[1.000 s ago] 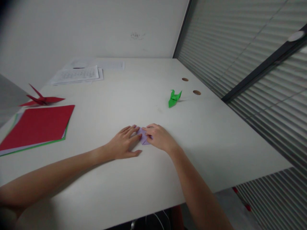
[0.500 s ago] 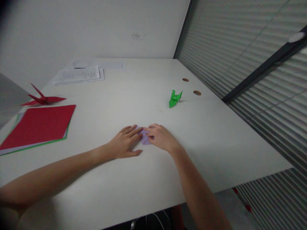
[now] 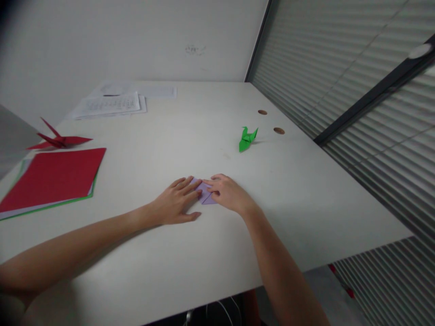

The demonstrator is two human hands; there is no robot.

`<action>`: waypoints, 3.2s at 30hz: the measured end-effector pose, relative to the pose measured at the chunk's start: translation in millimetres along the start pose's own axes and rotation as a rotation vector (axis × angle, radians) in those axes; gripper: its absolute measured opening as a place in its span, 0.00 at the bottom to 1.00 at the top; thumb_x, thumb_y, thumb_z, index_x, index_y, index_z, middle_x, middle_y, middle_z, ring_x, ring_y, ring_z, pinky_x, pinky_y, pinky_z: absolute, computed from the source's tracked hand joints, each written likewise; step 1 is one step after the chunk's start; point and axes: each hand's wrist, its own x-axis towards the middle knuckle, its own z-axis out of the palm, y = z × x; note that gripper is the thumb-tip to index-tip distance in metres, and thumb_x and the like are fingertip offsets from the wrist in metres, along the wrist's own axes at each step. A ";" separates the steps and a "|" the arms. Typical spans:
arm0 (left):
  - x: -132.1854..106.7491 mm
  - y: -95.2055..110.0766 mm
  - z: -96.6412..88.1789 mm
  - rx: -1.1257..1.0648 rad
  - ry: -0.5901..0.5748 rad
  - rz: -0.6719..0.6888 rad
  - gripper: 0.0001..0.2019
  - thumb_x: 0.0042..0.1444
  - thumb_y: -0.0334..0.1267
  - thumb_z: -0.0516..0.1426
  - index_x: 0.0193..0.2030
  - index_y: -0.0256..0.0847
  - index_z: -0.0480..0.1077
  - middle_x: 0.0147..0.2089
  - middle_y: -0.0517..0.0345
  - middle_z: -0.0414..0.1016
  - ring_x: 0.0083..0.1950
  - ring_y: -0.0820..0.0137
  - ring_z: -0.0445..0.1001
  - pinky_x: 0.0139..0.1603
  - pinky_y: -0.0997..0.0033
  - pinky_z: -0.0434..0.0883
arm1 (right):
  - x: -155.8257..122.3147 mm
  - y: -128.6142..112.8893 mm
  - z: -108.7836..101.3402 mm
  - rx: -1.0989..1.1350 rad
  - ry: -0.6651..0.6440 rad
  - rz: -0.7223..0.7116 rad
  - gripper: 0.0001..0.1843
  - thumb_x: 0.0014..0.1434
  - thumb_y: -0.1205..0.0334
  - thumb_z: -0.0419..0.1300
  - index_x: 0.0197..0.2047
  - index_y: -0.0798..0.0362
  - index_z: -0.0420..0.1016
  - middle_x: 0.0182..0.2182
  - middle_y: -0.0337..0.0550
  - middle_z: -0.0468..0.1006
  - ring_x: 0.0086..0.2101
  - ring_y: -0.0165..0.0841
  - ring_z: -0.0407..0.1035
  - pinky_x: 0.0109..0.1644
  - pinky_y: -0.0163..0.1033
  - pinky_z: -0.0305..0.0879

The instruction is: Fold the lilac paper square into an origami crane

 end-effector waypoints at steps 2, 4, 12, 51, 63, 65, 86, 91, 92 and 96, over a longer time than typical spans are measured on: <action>-0.1 -0.1 -0.4 -0.003 0.000 0.001 0.28 0.59 0.59 0.51 0.56 0.37 0.66 0.67 0.40 0.62 0.68 0.46 0.58 0.66 0.47 0.58 | 0.6 -0.3 0.0 0.008 0.005 0.009 0.21 0.55 0.77 0.56 0.46 0.49 0.82 0.52 0.41 0.79 0.54 0.40 0.68 0.59 0.48 0.69; -0.2 -0.1 -0.7 0.000 -0.003 -0.001 0.28 0.59 0.59 0.51 0.56 0.38 0.66 0.67 0.40 0.61 0.68 0.46 0.58 0.66 0.46 0.58 | 0.9 -0.6 0.1 0.013 0.009 0.019 0.21 0.55 0.77 0.56 0.45 0.49 0.82 0.51 0.42 0.79 0.54 0.40 0.68 0.59 0.48 0.69; 0.0 1.5 -0.7 -0.017 0.003 -0.008 0.28 0.59 0.58 0.52 0.57 0.38 0.66 0.67 0.41 0.62 0.69 0.46 0.57 0.66 0.46 0.59 | 0.6 -4.4 0.1 -0.011 0.030 0.029 0.20 0.56 0.76 0.56 0.45 0.51 0.82 0.50 0.44 0.80 0.52 0.39 0.68 0.58 0.46 0.69; 3.3 -3.4 1.3 -0.080 0.023 0.023 0.30 0.57 0.59 0.54 0.57 0.36 0.63 0.67 0.34 0.61 0.68 0.51 0.61 0.68 0.45 0.55 | -11.1 -26.9 13.3 -0.187 0.056 0.191 0.25 0.59 0.67 0.56 0.60 0.55 0.70 0.50 0.50 0.79 0.57 0.46 0.63 0.59 0.51 0.58; 2.9 -0.7 -2.1 -0.055 0.004 -0.029 0.29 0.56 0.59 0.55 0.55 0.38 0.66 0.68 0.38 0.60 0.68 0.52 0.60 0.69 0.46 0.54 | -39.1 -25.2 19.8 -0.181 0.222 0.322 0.25 0.58 0.59 0.60 0.58 0.53 0.72 0.41 0.46 0.83 0.46 0.45 0.68 0.57 0.54 0.56; 2.9 -0.6 -2.1 -0.060 0.000 -0.026 0.29 0.56 0.59 0.55 0.55 0.38 0.66 0.68 0.38 0.60 0.69 0.52 0.60 0.69 0.45 0.54 | -39.8 -25.0 18.1 -0.157 0.230 0.323 0.21 0.59 0.59 0.60 0.55 0.53 0.75 0.41 0.46 0.83 0.46 0.44 0.69 0.57 0.54 0.57; 1.9 -0.9 -1.3 -0.108 -0.012 -0.073 0.32 0.56 0.57 0.55 0.63 0.42 0.64 0.69 0.44 0.59 0.70 0.48 0.56 0.70 0.44 0.49 | -26.8 -41.8 35.8 -0.277 0.081 0.209 0.36 0.65 0.42 0.49 0.65 0.61 0.63 0.65 0.55 0.63 0.65 0.50 0.54 0.68 0.61 0.47; 0.8 -2.0 -1.2 -0.093 -0.012 -0.059 0.30 0.55 0.59 0.55 0.58 0.41 0.67 0.69 0.44 0.60 0.71 0.48 0.54 0.69 0.44 0.50 | -44.5 -39.3 31.1 -0.267 0.076 0.254 0.37 0.64 0.39 0.48 0.66 0.57 0.62 0.64 0.53 0.64 0.65 0.51 0.55 0.67 0.64 0.47; 0.6 -2.2 -1.1 -0.089 -0.014 -0.055 0.30 0.56 0.59 0.55 0.58 0.41 0.67 0.69 0.44 0.59 0.71 0.48 0.54 0.69 0.44 0.50 | -45.8 -39.3 30.0 -0.263 0.077 0.257 0.37 0.64 0.39 0.48 0.66 0.57 0.62 0.64 0.53 0.64 0.64 0.50 0.55 0.67 0.64 0.47; 0.7 -2.6 -0.8 -0.076 -0.023 -0.041 0.29 0.56 0.59 0.55 0.57 0.41 0.67 0.69 0.44 0.59 0.71 0.47 0.54 0.69 0.43 0.50 | -40.6 -41.3 25.3 -0.262 0.095 0.272 0.34 0.65 0.41 0.48 0.65 0.56 0.65 0.62 0.53 0.68 0.64 0.50 0.56 0.68 0.62 0.46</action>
